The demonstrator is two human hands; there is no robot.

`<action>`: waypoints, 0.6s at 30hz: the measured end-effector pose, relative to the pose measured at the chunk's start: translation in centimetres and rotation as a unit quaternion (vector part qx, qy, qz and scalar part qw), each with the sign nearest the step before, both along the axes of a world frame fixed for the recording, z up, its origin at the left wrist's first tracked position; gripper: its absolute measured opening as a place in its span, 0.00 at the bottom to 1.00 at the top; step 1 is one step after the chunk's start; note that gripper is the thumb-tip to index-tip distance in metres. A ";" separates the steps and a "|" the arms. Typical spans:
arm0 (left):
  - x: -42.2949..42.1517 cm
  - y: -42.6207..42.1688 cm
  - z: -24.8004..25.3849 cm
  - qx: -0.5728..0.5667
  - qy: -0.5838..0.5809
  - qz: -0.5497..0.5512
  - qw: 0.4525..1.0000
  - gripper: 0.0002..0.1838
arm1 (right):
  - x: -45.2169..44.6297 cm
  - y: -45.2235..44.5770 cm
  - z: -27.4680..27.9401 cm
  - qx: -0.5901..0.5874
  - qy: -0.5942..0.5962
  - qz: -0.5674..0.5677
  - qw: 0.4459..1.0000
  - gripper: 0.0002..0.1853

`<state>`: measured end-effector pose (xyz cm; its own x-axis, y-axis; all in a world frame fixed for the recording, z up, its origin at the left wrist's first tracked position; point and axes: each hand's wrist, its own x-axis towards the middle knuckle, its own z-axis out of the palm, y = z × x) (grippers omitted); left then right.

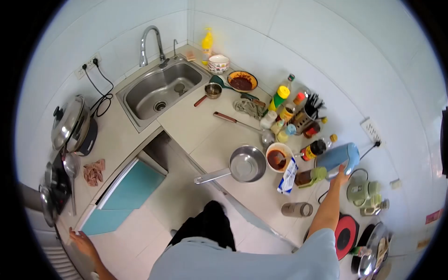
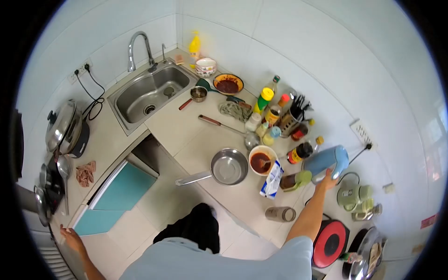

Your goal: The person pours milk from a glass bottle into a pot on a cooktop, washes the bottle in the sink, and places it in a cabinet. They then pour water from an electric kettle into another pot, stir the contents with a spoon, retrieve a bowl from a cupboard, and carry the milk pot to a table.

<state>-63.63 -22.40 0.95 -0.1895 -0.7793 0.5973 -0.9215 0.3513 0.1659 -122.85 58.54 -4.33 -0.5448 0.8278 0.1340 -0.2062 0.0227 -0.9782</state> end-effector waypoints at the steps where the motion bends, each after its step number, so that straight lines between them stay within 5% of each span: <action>1: 1.2 0.7 -0.4 -0.013 -0.015 0.004 1.000 0.20 | -0.1 0.0 0.1 0.049 -0.024 -0.019 0.998 0.20; 4: 2.8 1.9 0.2 0.035 -0.029 0.073 0.996 0.19 | 1.5 -0.5 -0.9 0.085 -0.057 -0.023 0.995 0.20; 7: 1.9 2.3 -1.1 0.017 -0.026 0.057 0.998 0.18 | 1.6 0.7 -2.3 0.042 0.012 -0.030 0.999 0.19; 10: 0.7 2.9 -3.5 0.023 -0.013 0.038 0.999 0.19 | 1.9 0.7 -1.6 0.069 -0.048 -0.035 0.996 0.16; 14: -3.1 5.0 -6.8 0.107 0.034 0.019 0.994 0.25 | 2.3 3.3 -1.6 0.094 -0.063 0.083 0.990 0.26; 17: -4.5 5.2 -9.5 0.210 0.019 -0.024 0.977 0.30 | 4.5 4.9 0.7 0.198 -0.178 0.213 0.940 0.35; 18: -4.6 5.3 -10.6 0.221 0.005 -0.053 0.974 0.31 | 6.9 -0.2 6.3 0.139 -0.332 0.128 0.924 0.41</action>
<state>-68.23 -17.15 -9.66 -0.2792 -0.9368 0.2109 -0.8811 0.3373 0.3316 -115.92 58.38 1.93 -0.7569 0.6437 -0.1130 0.4042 0.3251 -0.8549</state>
